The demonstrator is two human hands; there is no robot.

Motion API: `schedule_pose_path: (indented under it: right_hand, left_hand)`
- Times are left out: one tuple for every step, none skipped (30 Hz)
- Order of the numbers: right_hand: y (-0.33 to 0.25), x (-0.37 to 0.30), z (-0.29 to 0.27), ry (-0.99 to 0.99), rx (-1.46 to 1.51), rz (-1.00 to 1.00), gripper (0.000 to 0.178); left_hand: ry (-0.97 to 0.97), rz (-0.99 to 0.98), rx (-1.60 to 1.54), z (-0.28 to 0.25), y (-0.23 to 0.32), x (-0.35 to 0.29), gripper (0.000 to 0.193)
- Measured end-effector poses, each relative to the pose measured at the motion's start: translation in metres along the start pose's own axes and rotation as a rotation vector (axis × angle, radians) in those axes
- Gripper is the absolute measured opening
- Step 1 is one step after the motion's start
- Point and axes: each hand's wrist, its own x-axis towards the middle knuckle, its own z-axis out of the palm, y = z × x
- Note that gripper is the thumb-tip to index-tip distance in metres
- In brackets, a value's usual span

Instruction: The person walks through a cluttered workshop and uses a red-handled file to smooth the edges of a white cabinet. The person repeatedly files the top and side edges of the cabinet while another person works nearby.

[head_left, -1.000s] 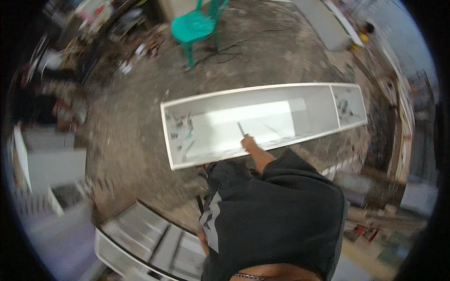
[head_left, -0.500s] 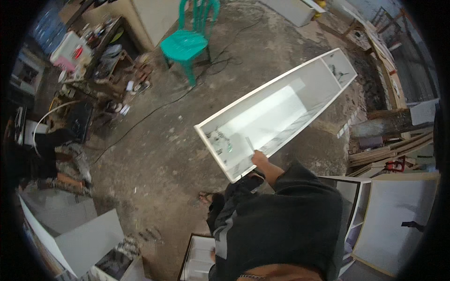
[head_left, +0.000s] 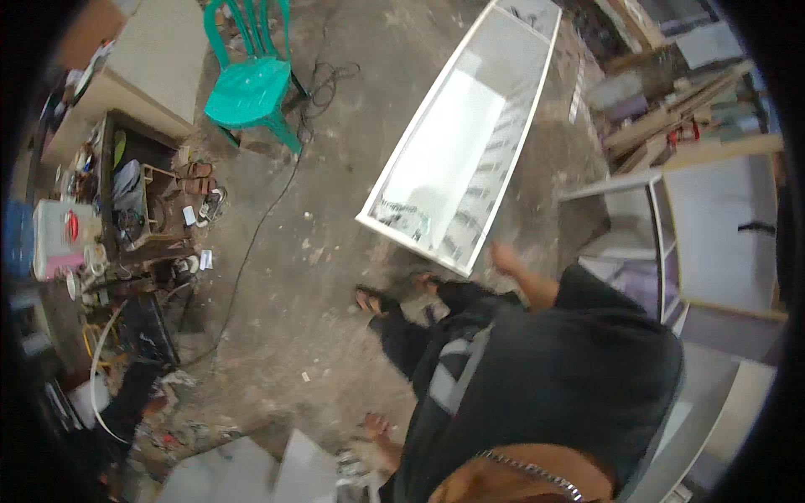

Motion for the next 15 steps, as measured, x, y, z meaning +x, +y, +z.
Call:
schedule_pose_path:
  right_hand:
    - [0.006, 0.003, -0.011, 0.117, -0.095, -0.101, 0.030]
    - [0.009, 0.004, -0.016, 0.200, -0.059, -0.028, 0.032]
    - [0.013, -0.012, -0.005, 0.266, -0.012, 0.056, 0.035]
    - [0.015, -0.022, 0.001, 0.265, -0.012, 0.105, 0.037]
    - [0.009, -0.024, 0.000, 0.283, -0.015, 0.152, 0.040]
    - [0.000, -0.032, 0.005, 0.311, -0.037, 0.196, 0.041]
    - [-0.006, -0.036, 0.007, 0.334, -0.053, 0.244, 0.042]
    - [-0.038, -0.035, -0.007, 0.324, 0.089, 0.335, 0.040]
    - [-0.096, -0.050, -0.024, 0.290, 0.241, 0.420, 0.039]
    - [-0.120, -0.071, -0.034, 0.268, 0.381, 0.532, 0.038]
    - [-0.121, -0.082, -0.031, 0.326, 0.384, 0.528, 0.037]
    - [-0.117, -0.083, -0.025, 0.378, 0.395, 0.508, 0.035]
    - [-0.113, -0.084, -0.017, 0.427, 0.405, 0.487, 0.034]
    - [-0.113, -0.079, -0.010, 0.343, 0.389, 0.539, 0.034]
    - [-0.113, -0.077, -0.001, 0.250, 0.372, 0.592, 0.034]
  left_hand:
    - [-0.066, -0.009, 0.018, 0.019, 0.014, 0.020, 0.051]
    - [-0.117, -0.010, 0.042, 0.037, 0.035, 0.044, 0.050]
    - [-0.159, 0.008, 0.078, 0.047, 0.065, 0.068, 0.049]
    - [-0.206, 0.025, 0.109, 0.064, 0.093, 0.095, 0.048]
    - [-0.241, 0.050, 0.131, 0.082, 0.121, 0.118, 0.047]
    - [-0.261, 0.071, 0.147, 0.096, 0.152, 0.139, 0.046]
    - [-0.278, 0.099, 0.174, 0.112, 0.186, 0.158, 0.045]
    - [-0.269, 0.126, 0.196, 0.113, 0.221, 0.175, 0.044]
    - [-0.251, 0.144, 0.213, 0.104, 0.253, 0.190, 0.043]
    - [-0.267, 0.154, 0.249, 0.108, 0.273, 0.203, 0.042]
    - [-0.290, 0.157, 0.290, 0.114, 0.292, 0.211, 0.041]
    - [-0.307, 0.165, 0.332, 0.120, 0.310, 0.223, 0.040]
    - [-0.321, 0.168, 0.393, 0.118, 0.325, 0.233, 0.039]
    - [-0.327, 0.178, 0.444, 0.120, 0.348, 0.236, 0.039]
    - [-0.330, 0.202, 0.501, 0.119, 0.373, 0.241, 0.038]
